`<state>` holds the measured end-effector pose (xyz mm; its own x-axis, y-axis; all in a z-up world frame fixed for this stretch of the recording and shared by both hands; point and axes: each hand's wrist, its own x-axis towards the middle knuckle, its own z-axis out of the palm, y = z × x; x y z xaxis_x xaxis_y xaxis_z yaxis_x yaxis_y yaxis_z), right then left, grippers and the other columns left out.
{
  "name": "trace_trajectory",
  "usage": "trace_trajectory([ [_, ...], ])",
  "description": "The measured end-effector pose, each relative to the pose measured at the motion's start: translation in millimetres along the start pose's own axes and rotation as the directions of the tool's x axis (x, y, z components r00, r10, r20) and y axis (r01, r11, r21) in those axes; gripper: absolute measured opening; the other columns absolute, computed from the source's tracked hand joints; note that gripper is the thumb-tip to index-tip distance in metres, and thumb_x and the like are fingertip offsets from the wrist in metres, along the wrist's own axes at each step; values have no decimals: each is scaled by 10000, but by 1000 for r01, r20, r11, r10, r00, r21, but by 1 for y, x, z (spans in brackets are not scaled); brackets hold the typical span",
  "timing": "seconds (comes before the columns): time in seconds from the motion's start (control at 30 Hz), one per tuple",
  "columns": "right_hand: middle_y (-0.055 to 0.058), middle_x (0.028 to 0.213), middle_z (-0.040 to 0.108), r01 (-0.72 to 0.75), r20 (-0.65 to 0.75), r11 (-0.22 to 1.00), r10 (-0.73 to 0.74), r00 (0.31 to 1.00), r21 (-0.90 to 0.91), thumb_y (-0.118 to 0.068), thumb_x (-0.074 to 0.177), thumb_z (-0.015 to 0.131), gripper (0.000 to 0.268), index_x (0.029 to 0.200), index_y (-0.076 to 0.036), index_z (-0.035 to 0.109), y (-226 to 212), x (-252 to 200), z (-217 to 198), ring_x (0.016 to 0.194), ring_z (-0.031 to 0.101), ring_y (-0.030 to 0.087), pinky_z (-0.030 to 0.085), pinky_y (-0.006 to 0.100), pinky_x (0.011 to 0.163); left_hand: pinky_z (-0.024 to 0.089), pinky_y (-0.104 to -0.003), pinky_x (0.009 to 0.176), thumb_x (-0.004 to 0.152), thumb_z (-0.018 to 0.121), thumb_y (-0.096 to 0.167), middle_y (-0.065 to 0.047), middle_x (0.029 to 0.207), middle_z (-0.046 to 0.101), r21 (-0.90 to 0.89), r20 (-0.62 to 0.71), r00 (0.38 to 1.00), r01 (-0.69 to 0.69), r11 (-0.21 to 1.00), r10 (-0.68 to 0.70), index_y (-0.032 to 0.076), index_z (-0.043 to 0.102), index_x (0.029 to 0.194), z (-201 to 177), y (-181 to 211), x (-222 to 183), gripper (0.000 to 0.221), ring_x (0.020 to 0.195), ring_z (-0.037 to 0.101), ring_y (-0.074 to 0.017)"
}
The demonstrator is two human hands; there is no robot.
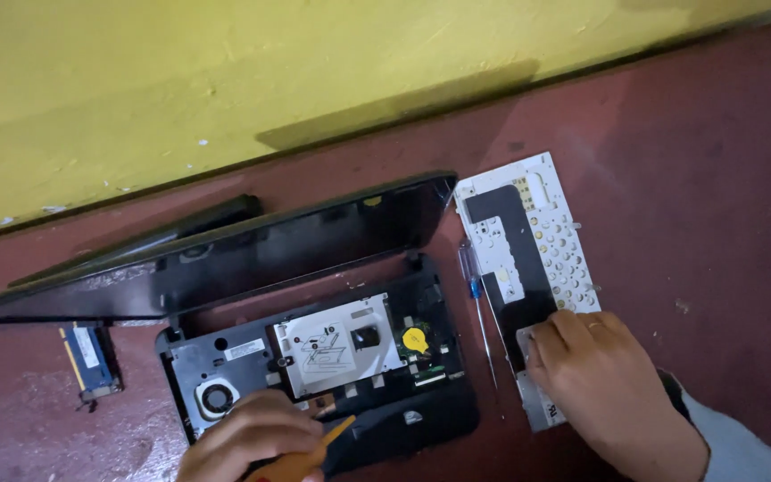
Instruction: Removing the keyboard and internal screws from a laptop during disassembly on a workbench.
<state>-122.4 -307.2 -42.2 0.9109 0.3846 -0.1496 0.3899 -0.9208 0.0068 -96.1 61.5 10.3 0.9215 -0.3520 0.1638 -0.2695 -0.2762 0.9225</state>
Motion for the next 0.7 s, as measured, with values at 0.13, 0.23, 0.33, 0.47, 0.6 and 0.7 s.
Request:
trace_trajectory([
  [0.13,46,699,615,121,133,974,-96,986,-192,16,785,698,184,696,-144,670,1,9,-4,650,600,234,512,404,577,624,-294,740,821,809,227,-32,915,790,-58,-43,999,-20,998,17,131,765,956,3,6,3,171,771,792,-142],
  [0.23,25,793,679,52,171,982,-22,985,-179,-217,811,680,82,858,-152,696,-5,15,-40,652,651,236,539,381,544,607,-291,734,819,814,245,-18,920,787,-11,-18,998,-61,998,61,128,791,911,6,9,7,151,769,762,-143],
  [0.33,20,1050,742,-88,18,971,86,996,221,-542,812,750,496,1139,-172,704,-19,2,-71,850,709,220,560,378,756,568,-308,758,889,759,238,-5,944,740,47,37,979,-204,978,202,137,796,974,15,15,20,137,821,708,-148],
  [0.47,82,1076,747,165,-449,769,173,876,618,-244,829,765,178,959,-130,726,-104,2,-104,823,770,126,600,233,742,472,-408,777,1052,625,129,-95,974,589,7,177,855,-496,868,487,63,696,1016,39,29,36,103,822,628,-231],
  [0.6,51,814,755,52,170,894,-141,975,445,-340,933,661,331,764,-77,769,-66,-31,-30,838,723,158,561,383,896,537,-453,838,1054,642,157,-174,1051,637,-21,54,884,-464,886,464,-19,731,982,69,22,20,210,916,642,-300],
  [0.7,118,1317,715,384,-456,404,95,885,830,-102,781,851,602,1326,-31,603,-43,-39,-19,1306,727,357,608,484,1183,406,-559,1122,904,824,351,-226,1445,546,130,316,899,-357,925,303,-32,425,1457,71,-11,-7,783,1355,533,-410],
])
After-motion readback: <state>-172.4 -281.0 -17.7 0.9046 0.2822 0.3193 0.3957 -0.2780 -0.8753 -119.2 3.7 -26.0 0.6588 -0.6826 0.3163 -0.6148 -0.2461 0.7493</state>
